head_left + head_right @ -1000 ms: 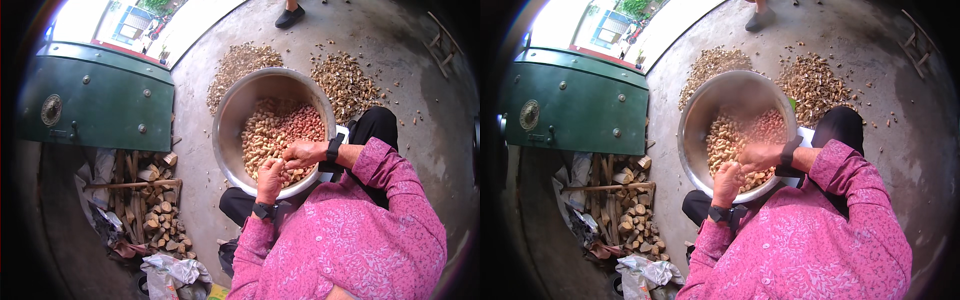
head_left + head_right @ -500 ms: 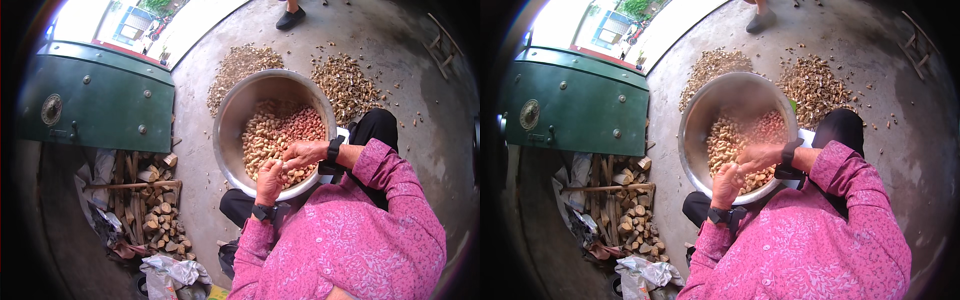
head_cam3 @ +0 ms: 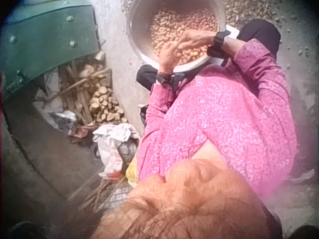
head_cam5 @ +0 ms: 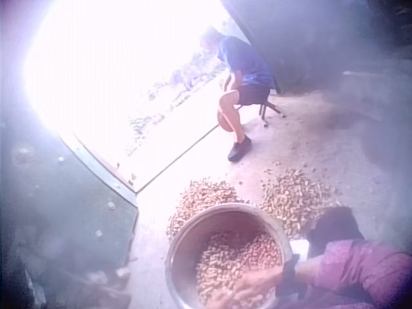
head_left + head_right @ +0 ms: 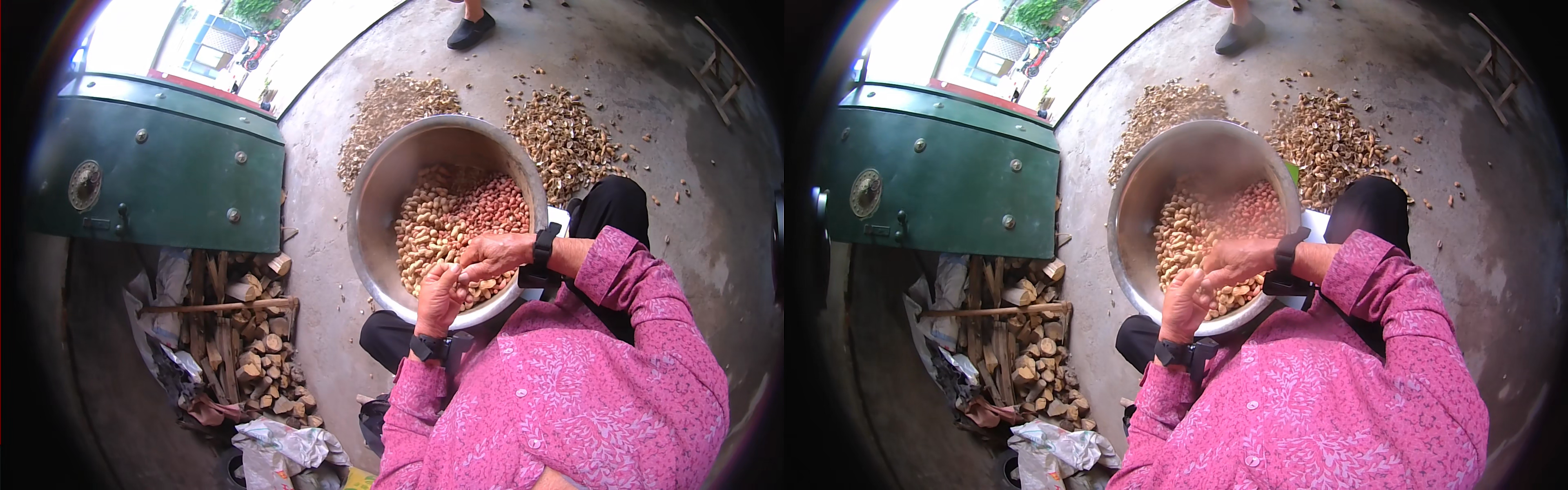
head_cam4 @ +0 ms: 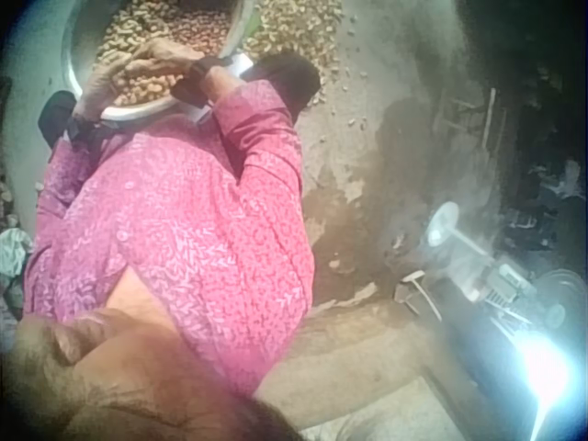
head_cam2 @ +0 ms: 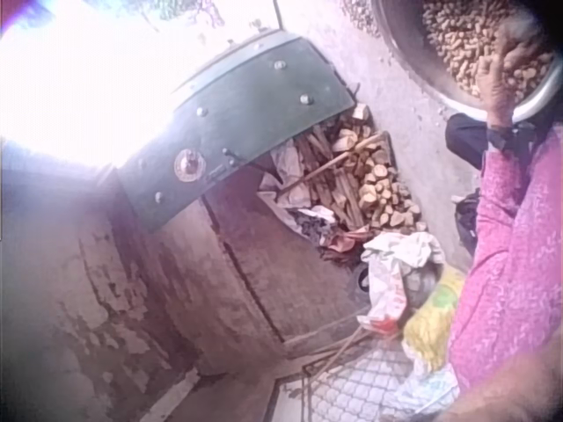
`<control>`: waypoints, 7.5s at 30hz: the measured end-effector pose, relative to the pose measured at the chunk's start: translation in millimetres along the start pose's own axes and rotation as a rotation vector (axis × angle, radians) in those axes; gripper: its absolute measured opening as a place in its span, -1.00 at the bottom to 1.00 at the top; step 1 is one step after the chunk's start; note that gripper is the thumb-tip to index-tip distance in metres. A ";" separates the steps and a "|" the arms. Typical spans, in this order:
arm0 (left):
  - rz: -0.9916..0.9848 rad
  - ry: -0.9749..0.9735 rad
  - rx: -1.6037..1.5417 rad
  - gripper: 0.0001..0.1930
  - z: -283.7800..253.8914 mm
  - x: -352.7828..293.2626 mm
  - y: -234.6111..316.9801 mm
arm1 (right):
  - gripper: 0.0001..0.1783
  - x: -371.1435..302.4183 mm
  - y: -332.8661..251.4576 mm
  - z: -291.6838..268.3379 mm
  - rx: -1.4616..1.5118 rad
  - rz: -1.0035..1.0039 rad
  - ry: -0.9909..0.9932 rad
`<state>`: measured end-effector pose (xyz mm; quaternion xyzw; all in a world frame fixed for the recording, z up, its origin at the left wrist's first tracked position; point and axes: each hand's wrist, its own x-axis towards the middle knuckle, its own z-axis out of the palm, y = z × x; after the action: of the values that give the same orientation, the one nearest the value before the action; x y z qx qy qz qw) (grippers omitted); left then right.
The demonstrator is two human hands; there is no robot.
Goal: The person sits on the floor and manually shells peanuts from a large metal bowl resting on their lap. They pick up peanuts, crack the shells with their fingers, and drop the kernels into the bowl while discarding the shells onto the floor.
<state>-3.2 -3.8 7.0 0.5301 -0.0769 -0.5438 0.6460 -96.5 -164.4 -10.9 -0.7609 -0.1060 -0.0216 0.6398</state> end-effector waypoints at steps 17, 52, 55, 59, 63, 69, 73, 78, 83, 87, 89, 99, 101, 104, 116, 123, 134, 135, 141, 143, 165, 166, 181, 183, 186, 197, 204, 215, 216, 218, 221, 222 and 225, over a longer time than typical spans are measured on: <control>0.076 0.011 -0.279 -0.95 -10.8 3.0 -2.3 | -0.65 5.2 15.8 -7.6 0.416 0.183 0.172; 0.076 -0.088 0.087 -0.76 16.3 -12.2 6.2 | -0.31 6.8 36.5 16.0 1.109 0.530 0.111; 0.132 -0.052 0.039 -0.76 9.3 -15.8 11.4 | -0.27 1.0 35.1 -15.1 1.040 0.250 0.312; 0.143 0.028 0.008 -0.81 -4.5 -27.7 28.4 | -0.26 -20.1 -8.9 -87.0 1.318 -0.067 0.839; 0.218 0.028 0.003 -0.81 -15.3 -37.0 47.7 | -0.48 -38.5 3.2 -89.5 0.956 0.054 0.937; 0.292 -0.040 -0.101 -0.82 -41.3 -39.2 66.8 | -0.51 -31.2 26.8 -56.0 -0.088 0.438 0.442; 0.324 -0.053 -0.226 -0.82 -59.0 -30.4 74.3 | -0.42 -19.7 21.1 -43.3 -0.665 0.568 0.146; 0.384 -0.075 -0.335 -0.84 -66.0 -3.7 83.3 | -0.41 -5.8 32.6 -30.2 -0.755 0.823 -0.103; 0.367 -0.155 -0.346 -0.83 -62.2 24.7 83.4 | -0.39 12.8 35.7 -26.8 -0.717 0.973 -0.183; 0.320 -0.178 -0.305 -0.84 -54.5 38.4 83.4 | -0.45 19.7 29.1 -11.5 -0.552 0.903 -0.161; 0.322 -0.196 -0.312 -0.85 -52.5 42.0 90.5 | -0.56 35.3 22.9 -7.3 -0.265 1.118 -0.146; 0.283 -0.149 -0.325 -0.84 -53.2 55.5 89.7 | -0.44 67.3 11.5 -33.1 0.322 0.877 0.042; 0.284 -0.143 -0.332 -0.83 -53.5 55.1 89.8 | -0.51 60.7 6.8 -49.4 0.219 0.851 0.160; 0.273 -0.131 -0.308 -0.83 -56.8 56.4 87.9 | -0.57 53.7 -0.7 -62.5 0.091 0.809 0.223; 0.204 -0.102 -0.262 -0.83 -52.0 64.0 83.9 | -0.76 35.7 46.7 -95.0 -0.489 0.702 0.154; 0.171 -0.072 -0.249 -0.83 -51.1 70.9 84.1 | -0.86 35.3 55.5 -87.3 -0.690 0.537 0.064; 0.147 -0.049 -0.219 -0.83 -49.4 76.8 80.0 | -0.87 30.0 55.3 -94.2 -0.857 0.587 -0.265; 0.142 -0.055 -0.223 -0.83 -49.1 77.5 79.2 | -0.87 25.9 53.0 -92.1 -0.906 0.614 -0.391; 0.135 -0.059 -0.217 -0.83 -46.6 81.2 77.9 | -0.87 25.9 58.6 -86.0 -0.926 0.637 -0.339; 0.124 -0.042 -0.209 -0.83 -47.7 80.8 75.8 | -0.88 34.0 50.9 -89.2 -0.871 0.576 -0.164; 0.055 -0.030 -0.135 -0.85 -44.2 84.4 64.2 | -0.80 48.8 44.2 -42.6 -1.003 0.701 -0.370; 0.058 -0.016 -0.139 -0.85 -44.3 83.3 64.9 | -0.83 44.8 50.1 -48.4 -1.004 0.741 -0.294; -0.013 0.039 -0.077 -0.83 -35.5 87.8 41.0 | -0.80 72.6 16.8 -58.9 -0.741 0.213 0.264; -0.061 0.002 -0.152 -0.84 -34.6 89.1 31.5 | -0.78 74.0 19.8 -50.2 -0.802 0.127 0.254; -0.062 -0.001 -0.175 -0.88 -37.8 90.9 27.6 | -0.76 74.0 20.2 -45.0 -0.754 0.123 0.291; -0.006 -0.017 -0.201 -0.89 -37.0 90.8 26.6 | -0.84 64.7 16.8 -52.9 -0.276 0.315 0.252; 0.034 -0.147 -0.037 -0.78 -33.7 85.1 28.0 | -0.65 60.2 5.6 -57.9 -0.063 0.449 0.093; 0.057 -0.150 0.040 -0.83 -32.8 81.8 31.4 | -0.64 60.3 13.3 -54.1 -0.175 0.326 0.062; 0.053 -0.155 0.033 -0.85 -33.2 80.8 31.3 | -0.64 60.5 14.9 -53.2 -0.200 0.280 0.050; 0.049 -0.159 0.026 -0.86 -34.2 79.5 31.7 | -0.62 60.6 11.8 -50.0 -0.214 0.264 0.040; 0.006 -0.196 0.078 -0.88 -35.5 79.6 32.4 | -0.58 61.5 3.2 -50.1 -0.229 0.287 0.001; -0.004 -0.211 0.065 -0.89 -35.4 79.4 33.5 | -0.62 60.5 4.1 -48.7 -0.252 0.320 0.024; -0.015 -0.230 0.039 -0.90 -35.8 79.4 33.9 | -0.61 58.4 7.6 -45.7 -0.235 0.312 0.063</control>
<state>73.6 -49.7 -20.1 0.4772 -0.1569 -0.6044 0.6184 -33.3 -202.5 -0.1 -0.8365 0.0367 0.0418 0.5451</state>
